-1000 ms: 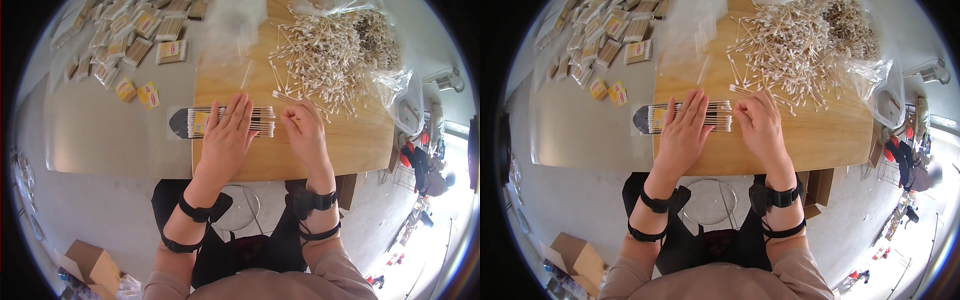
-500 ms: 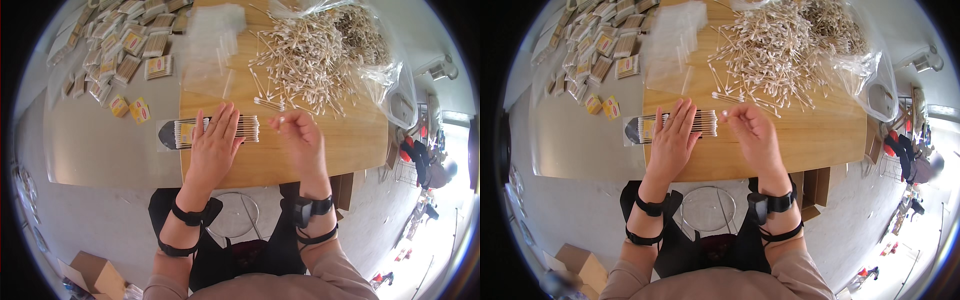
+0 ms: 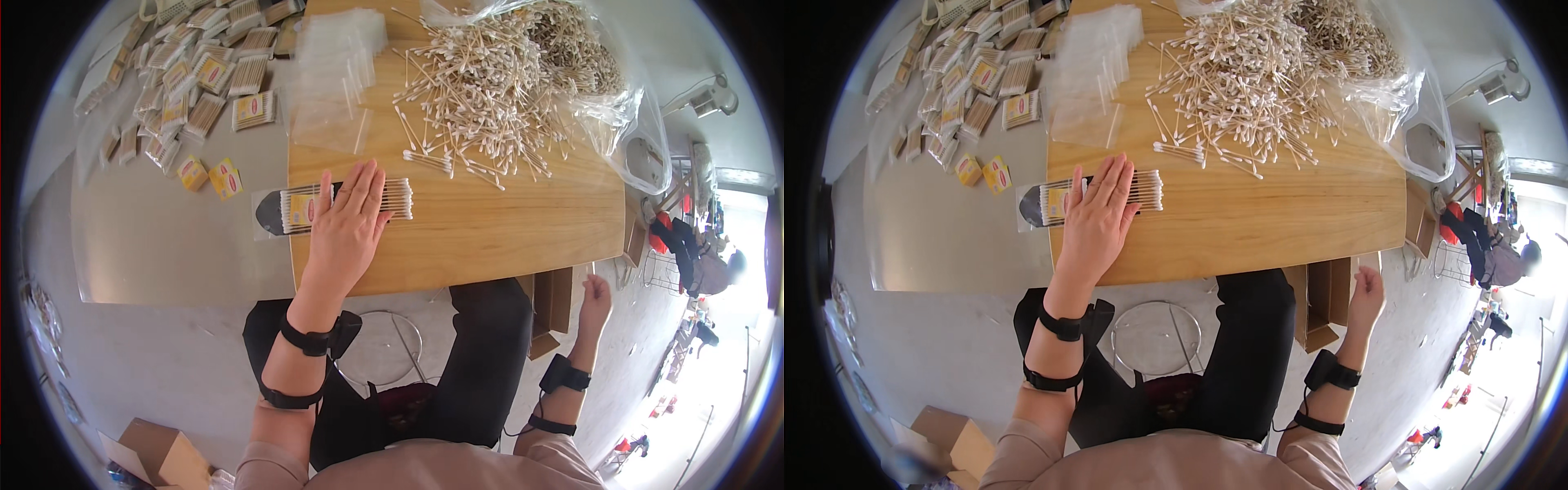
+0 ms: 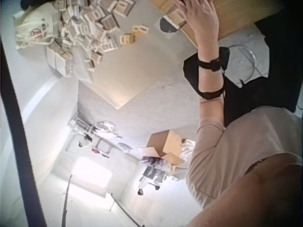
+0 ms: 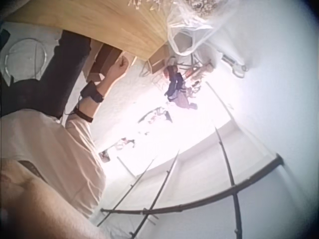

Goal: Sort and package cotton swabs into plastic bags.

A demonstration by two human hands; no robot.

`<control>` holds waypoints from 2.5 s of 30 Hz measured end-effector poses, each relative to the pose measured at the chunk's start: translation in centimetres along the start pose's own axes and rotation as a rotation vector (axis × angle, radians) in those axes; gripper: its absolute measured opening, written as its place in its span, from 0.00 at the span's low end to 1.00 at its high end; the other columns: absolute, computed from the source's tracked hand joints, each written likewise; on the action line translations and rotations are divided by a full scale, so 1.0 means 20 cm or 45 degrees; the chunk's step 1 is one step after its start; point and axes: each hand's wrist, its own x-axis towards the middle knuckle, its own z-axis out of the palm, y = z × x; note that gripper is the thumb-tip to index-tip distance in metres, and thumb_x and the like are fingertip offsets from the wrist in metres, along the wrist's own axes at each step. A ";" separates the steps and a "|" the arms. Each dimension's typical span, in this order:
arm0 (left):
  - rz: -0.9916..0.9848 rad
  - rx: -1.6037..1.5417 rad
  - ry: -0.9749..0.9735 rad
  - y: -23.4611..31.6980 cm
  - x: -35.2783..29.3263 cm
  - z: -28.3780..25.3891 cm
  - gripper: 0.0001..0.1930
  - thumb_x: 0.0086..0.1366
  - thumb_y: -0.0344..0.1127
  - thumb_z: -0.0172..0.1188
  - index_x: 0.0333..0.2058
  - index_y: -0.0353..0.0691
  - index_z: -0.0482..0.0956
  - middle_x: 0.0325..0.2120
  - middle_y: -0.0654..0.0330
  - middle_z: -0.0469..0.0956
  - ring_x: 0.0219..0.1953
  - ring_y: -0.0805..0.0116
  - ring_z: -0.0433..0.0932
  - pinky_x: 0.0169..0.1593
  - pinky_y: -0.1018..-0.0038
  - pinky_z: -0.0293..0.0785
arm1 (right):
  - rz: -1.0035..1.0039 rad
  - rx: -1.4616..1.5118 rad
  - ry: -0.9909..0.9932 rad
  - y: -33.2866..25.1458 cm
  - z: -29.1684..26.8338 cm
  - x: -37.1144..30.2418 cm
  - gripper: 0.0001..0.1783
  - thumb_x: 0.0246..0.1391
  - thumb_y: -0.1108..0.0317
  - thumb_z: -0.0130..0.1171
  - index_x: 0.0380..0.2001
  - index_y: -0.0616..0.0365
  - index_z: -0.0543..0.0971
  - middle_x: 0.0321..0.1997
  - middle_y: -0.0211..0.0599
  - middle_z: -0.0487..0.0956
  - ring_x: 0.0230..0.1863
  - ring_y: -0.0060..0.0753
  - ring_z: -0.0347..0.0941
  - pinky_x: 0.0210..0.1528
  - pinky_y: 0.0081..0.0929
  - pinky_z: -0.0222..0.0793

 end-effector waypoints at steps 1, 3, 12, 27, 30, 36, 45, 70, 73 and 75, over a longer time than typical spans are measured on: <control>-0.003 -0.032 0.012 0.00 0.01 0.00 0.29 0.67 0.39 0.57 0.65 0.38 0.64 0.66 0.57 0.64 0.68 0.62 0.61 0.71 0.55 0.49 | -0.068 -0.284 0.026 0.02 0.01 -0.03 0.09 0.62 0.71 0.57 0.44 0.62 0.79 0.38 0.31 0.80 0.41 0.21 0.73 0.46 0.21 0.69; -0.037 -0.275 0.086 0.00 0.02 0.01 0.28 0.69 0.38 0.55 0.65 0.37 0.63 0.66 0.55 0.63 0.68 0.60 0.61 0.71 0.56 0.48 | -0.136 -0.566 0.056 0.05 0.00 -0.02 0.10 0.62 0.71 0.56 0.44 0.62 0.79 0.39 0.32 0.80 0.41 0.21 0.73 0.46 0.22 0.70; -0.261 -1.354 0.267 0.02 0.02 -0.04 0.27 0.78 0.42 0.38 0.68 0.34 0.55 0.70 0.50 0.53 0.72 0.55 0.51 0.72 0.66 0.46 | -0.584 -0.063 -0.524 -1.14 0.77 -0.02 0.07 0.52 0.71 0.64 0.35 0.59 0.81 0.33 0.40 0.79 0.36 0.42 0.76 0.41 0.34 0.72; -0.314 -1.811 0.284 -0.02 0.02 0.02 0.32 0.78 0.51 0.30 0.69 0.30 0.49 0.71 0.50 0.50 0.74 0.56 0.45 0.73 0.65 0.38 | -1.056 -0.223 -0.409 -1.24 1.17 -0.02 0.04 0.48 0.74 0.64 0.27 0.58 0.77 0.32 0.37 0.76 0.39 0.46 0.73 0.42 0.41 0.70; -0.340 -1.847 0.287 -0.01 0.02 0.01 0.33 0.78 0.52 0.30 0.69 0.30 0.49 0.71 0.50 0.50 0.74 0.56 0.45 0.73 0.64 0.38 | -1.081 -0.223 -0.414 -1.27 1.18 -0.05 0.04 0.49 0.75 0.63 0.27 0.58 0.76 0.31 0.36 0.75 0.39 0.46 0.73 0.40 0.41 0.70; -0.327 -1.860 0.273 -0.01 0.02 0.01 0.34 0.77 0.53 0.29 0.69 0.31 0.49 0.71 0.51 0.49 0.74 0.56 0.45 0.73 0.64 0.37 | -1.118 -0.259 -0.492 -1.25 1.16 -0.06 0.04 0.50 0.74 0.61 0.28 0.57 0.75 0.32 0.36 0.76 0.39 0.44 0.73 0.39 0.40 0.71; -0.343 -1.908 0.277 -0.01 0.03 0.01 0.35 0.77 0.55 0.29 0.69 0.31 0.48 0.72 0.51 0.48 0.74 0.57 0.44 0.73 0.64 0.38 | -1.149 -0.235 -0.457 -1.27 1.19 -0.06 0.03 0.50 0.75 0.60 0.27 0.58 0.75 0.32 0.37 0.76 0.39 0.43 0.74 0.39 0.39 0.72; -0.351 -1.980 0.254 -0.02 0.03 0.01 0.36 0.76 0.57 0.28 0.70 0.33 0.47 0.71 0.51 0.48 0.74 0.58 0.44 0.73 0.65 0.37 | -1.252 0.168 -0.692 -1.30 1.25 -0.12 0.10 0.45 0.83 0.56 0.32 0.59 0.80 0.34 0.40 0.77 0.41 0.47 0.74 0.41 0.38 0.72; -0.327 -1.961 0.254 -0.02 0.03 0.01 0.36 0.76 0.57 0.28 0.70 0.33 0.47 0.71 0.51 0.48 0.74 0.57 0.45 0.73 0.65 0.37 | -0.958 0.396 -0.756 -1.30 1.22 -0.14 0.13 0.43 0.86 0.53 0.33 0.62 0.79 0.34 0.43 0.78 0.41 0.49 0.74 0.42 0.38 0.71; -0.335 -1.945 0.251 -0.02 0.03 0.00 0.36 0.76 0.57 0.28 0.70 0.33 0.47 0.71 0.51 0.48 0.74 0.57 0.45 0.73 0.65 0.37 | -0.961 0.394 -0.739 -1.30 1.22 -0.14 0.14 0.43 0.87 0.53 0.33 0.62 0.79 0.33 0.44 0.78 0.40 0.51 0.74 0.42 0.38 0.71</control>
